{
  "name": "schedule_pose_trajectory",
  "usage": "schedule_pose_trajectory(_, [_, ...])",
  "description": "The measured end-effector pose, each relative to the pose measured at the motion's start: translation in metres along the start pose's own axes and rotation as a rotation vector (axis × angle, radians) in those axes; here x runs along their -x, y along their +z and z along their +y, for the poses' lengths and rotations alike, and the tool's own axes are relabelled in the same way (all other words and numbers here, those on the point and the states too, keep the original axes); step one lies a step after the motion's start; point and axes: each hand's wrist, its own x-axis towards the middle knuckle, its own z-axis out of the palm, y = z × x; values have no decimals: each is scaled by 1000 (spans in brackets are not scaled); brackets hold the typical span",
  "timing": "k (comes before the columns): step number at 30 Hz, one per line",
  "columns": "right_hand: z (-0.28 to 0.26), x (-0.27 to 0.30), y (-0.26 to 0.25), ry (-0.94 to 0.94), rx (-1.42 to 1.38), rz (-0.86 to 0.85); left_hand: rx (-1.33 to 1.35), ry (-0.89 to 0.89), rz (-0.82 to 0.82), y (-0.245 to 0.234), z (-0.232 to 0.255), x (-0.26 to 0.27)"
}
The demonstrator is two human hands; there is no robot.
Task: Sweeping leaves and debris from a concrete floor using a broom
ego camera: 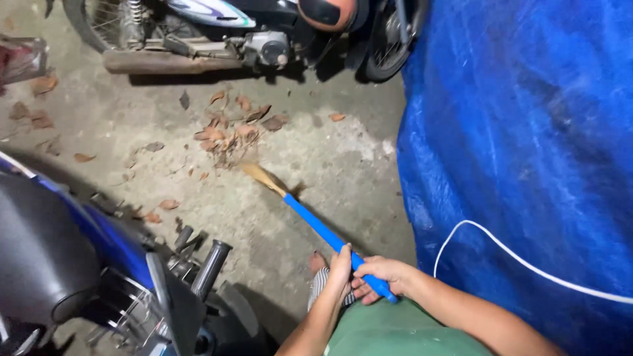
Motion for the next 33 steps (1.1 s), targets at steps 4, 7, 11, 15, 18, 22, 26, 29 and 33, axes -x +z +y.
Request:
schedule_pose_trajectory(4, [-27, 31, -13, -214, 50, 195, -219, 43, -83, 39, 33, -12])
schedule_pose_trajectory(7, [-30, 8, -45, -353, -134, 208, -441, 96, -275, 52, 39, -31])
schedule_pose_trajectory(11, [-68, -53, -92, -502, -132, 393, -480, 129, -295, 43, 37, -64])
schedule_pose_trajectory(15, [-149, -147, -138, -633, -260, 513, -471, 106, -178, -2, 41, -92])
schedule_pose_trajectory(18, [-216, -146, -124, -601, -693, 382, -449, 84, -58, -35, 67, -80])
schedule_pose_trajectory(22, [-285, -237, -124, -573, -731, 339, -345, 49, 66, -66, 83, -88])
schedule_pose_trajectory(26, [-280, -251, -54, -487, -368, 250, -283, -2, 148, -61, 100, -115])
schedule_pose_trajectory(29, [-253, -214, -33, -411, -99, 181, -226, -56, 150, -28, 121, -123])
schedule_pose_trajectory(33, [-277, -86, -36, -360, -41, 121, -181, -57, 102, 27, 159, -141])
